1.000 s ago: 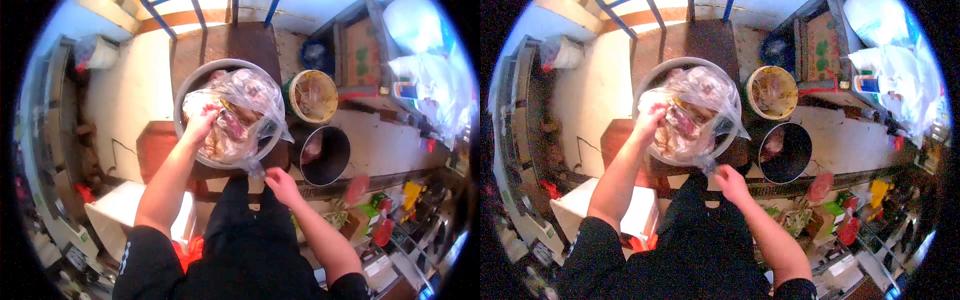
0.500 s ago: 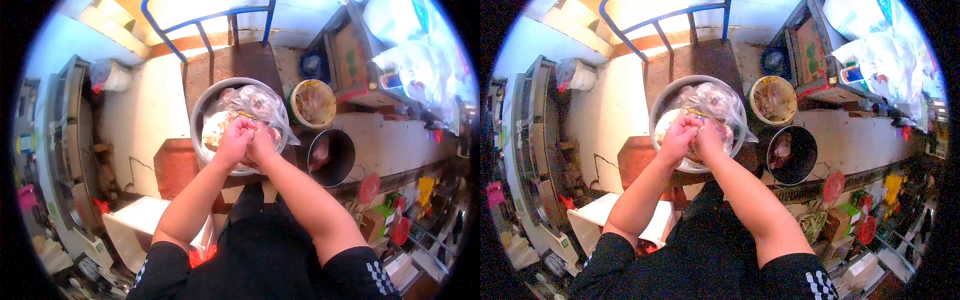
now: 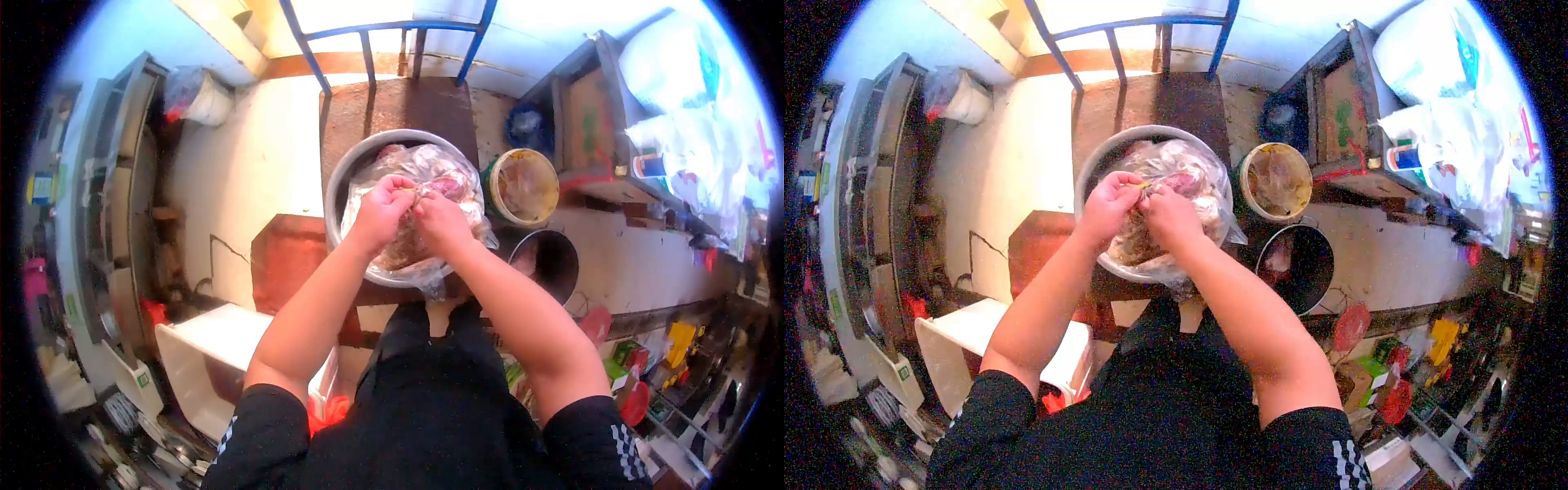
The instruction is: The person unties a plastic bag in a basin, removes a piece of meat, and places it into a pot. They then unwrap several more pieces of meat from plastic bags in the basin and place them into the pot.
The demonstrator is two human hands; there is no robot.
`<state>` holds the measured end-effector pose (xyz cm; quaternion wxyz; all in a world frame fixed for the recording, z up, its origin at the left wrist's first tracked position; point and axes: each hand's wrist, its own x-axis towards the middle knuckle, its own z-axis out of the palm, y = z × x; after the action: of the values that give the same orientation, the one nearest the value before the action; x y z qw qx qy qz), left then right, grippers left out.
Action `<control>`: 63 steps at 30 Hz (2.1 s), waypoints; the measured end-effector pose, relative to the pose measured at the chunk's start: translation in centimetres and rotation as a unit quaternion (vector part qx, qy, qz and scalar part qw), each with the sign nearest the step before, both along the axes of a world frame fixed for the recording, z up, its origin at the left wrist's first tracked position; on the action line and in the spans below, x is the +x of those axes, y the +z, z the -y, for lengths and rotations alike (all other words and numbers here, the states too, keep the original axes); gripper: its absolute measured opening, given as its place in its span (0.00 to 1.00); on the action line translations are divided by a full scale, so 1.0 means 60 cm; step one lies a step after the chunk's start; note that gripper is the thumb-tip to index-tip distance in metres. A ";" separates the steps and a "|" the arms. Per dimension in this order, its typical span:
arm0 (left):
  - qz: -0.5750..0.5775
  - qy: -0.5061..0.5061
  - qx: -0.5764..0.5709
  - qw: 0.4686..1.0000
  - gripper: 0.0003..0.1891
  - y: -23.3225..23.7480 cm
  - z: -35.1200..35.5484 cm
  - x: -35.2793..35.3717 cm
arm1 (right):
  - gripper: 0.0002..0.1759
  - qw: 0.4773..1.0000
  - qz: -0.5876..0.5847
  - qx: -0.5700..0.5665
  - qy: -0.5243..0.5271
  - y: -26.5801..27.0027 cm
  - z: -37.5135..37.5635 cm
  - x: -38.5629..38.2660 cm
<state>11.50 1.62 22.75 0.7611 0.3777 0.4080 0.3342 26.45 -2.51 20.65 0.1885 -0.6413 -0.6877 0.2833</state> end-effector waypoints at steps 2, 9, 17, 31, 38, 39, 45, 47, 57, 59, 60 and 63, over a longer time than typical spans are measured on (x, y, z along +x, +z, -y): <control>-0.052 0.075 -0.011 0.996 0.11 -0.001 -0.004 -0.021 | 0.08 0.997 0.049 -0.051 -0.012 0.023 -0.005 0.001; -0.350 -0.038 0.270 0.896 0.21 -0.059 0.075 -0.076 | 0.09 0.995 0.083 0.004 0.062 0.024 -0.001 -0.005; -0.422 -0.036 0.422 0.802 0.24 -0.066 0.106 -0.030 | 0.12 0.980 0.131 0.070 0.130 0.006 0.009 -0.001; -0.359 -0.045 0.344 0.866 0.17 -0.017 0.083 0.019 | 0.30 0.976 -0.083 -0.101 -0.172 0.020 -0.017 0.028; -0.372 -0.034 0.478 0.795 0.13 0.001 0.068 0.014 | 0.31 0.918 -0.186 -0.278 -0.215 0.061 -0.035 0.035; -0.364 -0.026 0.489 0.792 0.12 -0.003 0.067 0.014 | 0.31 0.918 -0.186 -0.277 -0.215 0.063 -0.033 0.035; -0.382 0.001 0.525 0.761 0.06 -0.028 0.058 0.007 | 0.34 0.989 0.006 -0.116 -0.094 0.157 -0.031 0.025; -0.373 -0.007 0.542 0.753 0.06 -0.037 0.054 0.006 | 0.34 0.988 0.043 -0.128 -0.073 0.119 -0.004 0.022; -0.425 0.000 0.533 0.732 0.05 -0.075 0.053 0.005 | 0.25 0.997 -0.013 -0.075 -0.019 0.098 0.088 -0.027; -0.423 -0.017 0.535 0.731 0.05 -0.085 0.057 0.011 | 0.24 0.997 -0.017 -0.073 -0.013 0.104 0.090 -0.027; -0.421 -0.032 0.538 0.729 0.06 -0.079 0.056 0.014 | 0.23 0.997 -0.020 -0.071 -0.006 0.109 0.089 -0.026; -0.435 -0.116 0.450 0.771 0.08 -0.054 0.060 0.023 | 0.21 0.996 -0.006 -0.083 -0.009 0.088 0.072 -0.004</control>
<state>12.91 -1.95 19.53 0.2777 0.8268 0.4514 0.1883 26.21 -6.83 25.92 0.1411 -0.6591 -0.6549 0.3417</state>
